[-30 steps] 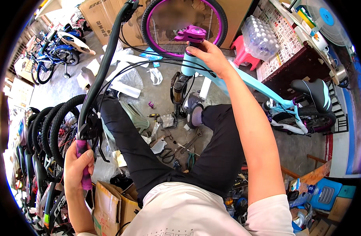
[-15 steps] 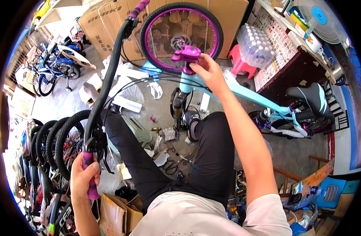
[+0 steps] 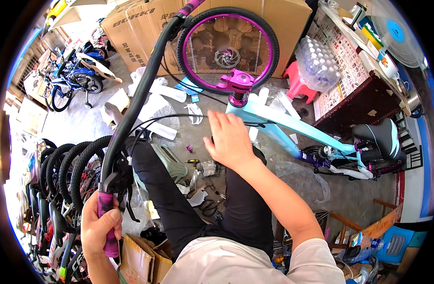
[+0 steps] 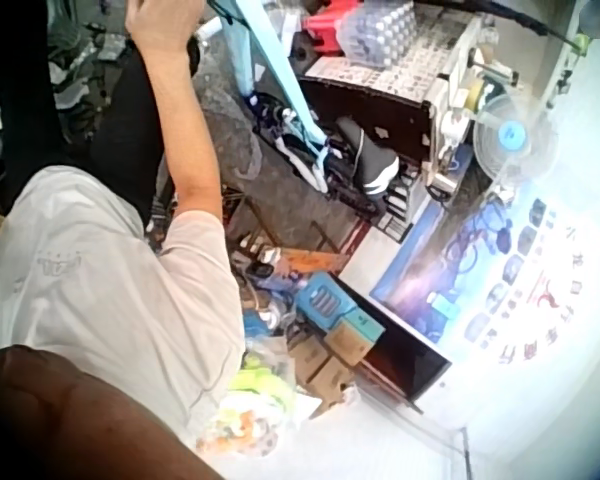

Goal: The person sits on the floor and assembles a bicycle handlebar. They attach a pink stem clamp to the handlebar, route the brake cables, and secure the clamp using a screwdriver. The person then measures the handlebar with a white strip.

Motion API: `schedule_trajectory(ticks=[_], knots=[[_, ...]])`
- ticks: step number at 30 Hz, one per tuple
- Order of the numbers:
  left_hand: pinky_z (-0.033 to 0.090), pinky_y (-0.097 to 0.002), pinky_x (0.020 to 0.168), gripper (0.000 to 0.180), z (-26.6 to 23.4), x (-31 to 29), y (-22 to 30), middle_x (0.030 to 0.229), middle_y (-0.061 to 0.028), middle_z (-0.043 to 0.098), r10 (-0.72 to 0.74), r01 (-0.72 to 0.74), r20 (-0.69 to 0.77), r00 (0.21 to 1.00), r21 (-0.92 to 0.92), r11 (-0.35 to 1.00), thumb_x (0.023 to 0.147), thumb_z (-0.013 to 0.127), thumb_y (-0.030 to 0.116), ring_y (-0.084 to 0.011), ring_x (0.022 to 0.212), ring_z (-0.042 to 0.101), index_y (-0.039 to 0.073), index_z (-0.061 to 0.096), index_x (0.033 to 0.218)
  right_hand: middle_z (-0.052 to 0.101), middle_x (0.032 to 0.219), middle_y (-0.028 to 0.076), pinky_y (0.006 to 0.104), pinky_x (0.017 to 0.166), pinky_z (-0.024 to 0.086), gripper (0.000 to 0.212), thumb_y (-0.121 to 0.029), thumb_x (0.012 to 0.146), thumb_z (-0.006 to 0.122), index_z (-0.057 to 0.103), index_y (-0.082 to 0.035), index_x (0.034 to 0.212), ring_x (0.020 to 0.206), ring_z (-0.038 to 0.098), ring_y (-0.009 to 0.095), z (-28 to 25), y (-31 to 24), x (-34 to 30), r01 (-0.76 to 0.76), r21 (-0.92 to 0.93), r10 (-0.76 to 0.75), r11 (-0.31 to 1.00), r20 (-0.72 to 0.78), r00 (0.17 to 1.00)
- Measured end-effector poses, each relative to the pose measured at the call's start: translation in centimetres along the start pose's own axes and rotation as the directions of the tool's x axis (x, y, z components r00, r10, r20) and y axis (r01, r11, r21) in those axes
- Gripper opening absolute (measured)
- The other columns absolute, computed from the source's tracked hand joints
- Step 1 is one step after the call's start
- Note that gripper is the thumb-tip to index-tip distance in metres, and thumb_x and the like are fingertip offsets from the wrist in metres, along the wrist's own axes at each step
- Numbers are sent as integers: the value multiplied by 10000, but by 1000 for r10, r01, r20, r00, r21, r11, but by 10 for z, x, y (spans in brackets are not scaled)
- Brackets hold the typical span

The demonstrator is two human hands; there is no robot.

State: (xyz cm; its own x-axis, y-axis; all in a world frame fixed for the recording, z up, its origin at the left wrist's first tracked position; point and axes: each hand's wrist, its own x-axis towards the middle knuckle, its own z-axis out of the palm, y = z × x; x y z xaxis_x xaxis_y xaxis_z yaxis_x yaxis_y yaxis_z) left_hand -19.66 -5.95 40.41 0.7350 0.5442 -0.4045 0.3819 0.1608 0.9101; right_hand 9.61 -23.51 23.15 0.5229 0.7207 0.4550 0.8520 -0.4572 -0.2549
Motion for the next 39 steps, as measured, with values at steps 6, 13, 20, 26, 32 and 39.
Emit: schedule_trajectory(ticks=[6, 13, 20, 26, 32, 39], knots=[[472, -242, 472, 268, 32, 4, 14, 734, -37, 588, -36, 43, 69, 997, -109, 993, 880, 727, 85, -106, 500, 565, 5, 543, 1057, 631, 1046, 145, 422, 881, 471, 739, -348, 813, 802, 538, 78, 1355, 997, 612, 298, 39, -1, -8, 116, -178, -66, 977, 265, 962], [478, -251, 487, 270, 81, 15, 20, 773, -17, 595, -30, 52, 209, 977, -99, 994, 927, 716, 56, -81, 537, 589, 13, 503, 1087, 633, 1276, 181, 443, 1056, 475, 623, -230, 840, 794, 543, 42, 1341, 1213, 596, 357, 25, 5, -4, 133, 102, -140, 986, 61, 988], [478, -261, 490, 291, 100, 20, 20, 789, -22, 585, -7, -18, 275, 961, 89, 996, 933, 728, 92, -85, 537, 587, 14, 493, 1086, 663, 990, 98, 436, 838, 513, 300, -84, 794, 765, 701, -84, 1087, 912, 633, 313, -59, 26, 9, 240, 150, -183, 959, -319, 930], [482, -413, 576, 364, 111, 23, 28, 641, -109, 586, 1, -82, 294, 956, 262, 961, 913, 754, 196, -261, 556, 608, -33, 494, 1024, 553, 1132, 136, 405, 879, 501, 633, -145, 803, 803, 549, -69, 1378, 1011, 598, 288, -99, 76, 59, 76, 168, -15, 983, -337, 941], [487, -444, 577, 410, 120, 29, 32, 631, -138, 593, -26, -114, 356, 934, 367, 923, 918, 746, 236, -321, 558, 631, -43, 461, 1014, 536, 1395, 157, 430, 1080, 455, 893, -292, 813, 825, 363, -148, 1564, 1292, 551, 343, -91, 80, 79, 23, 314, -50, 949, 79, 996], [507, -483, 578, 423, 123, 29, 21, 636, -176, 610, 15, -151, 333, 943, 389, 909, 925, 729, 264, -393, 576, 654, -39, 448, 1014, 561, 1388, 173, 402, 1102, 427, 892, -161, 850, 775, 292, -98, 1598, 1292, 556, 254, -84, 82, 81, -142, 691, 17, 708, 185, 983]])
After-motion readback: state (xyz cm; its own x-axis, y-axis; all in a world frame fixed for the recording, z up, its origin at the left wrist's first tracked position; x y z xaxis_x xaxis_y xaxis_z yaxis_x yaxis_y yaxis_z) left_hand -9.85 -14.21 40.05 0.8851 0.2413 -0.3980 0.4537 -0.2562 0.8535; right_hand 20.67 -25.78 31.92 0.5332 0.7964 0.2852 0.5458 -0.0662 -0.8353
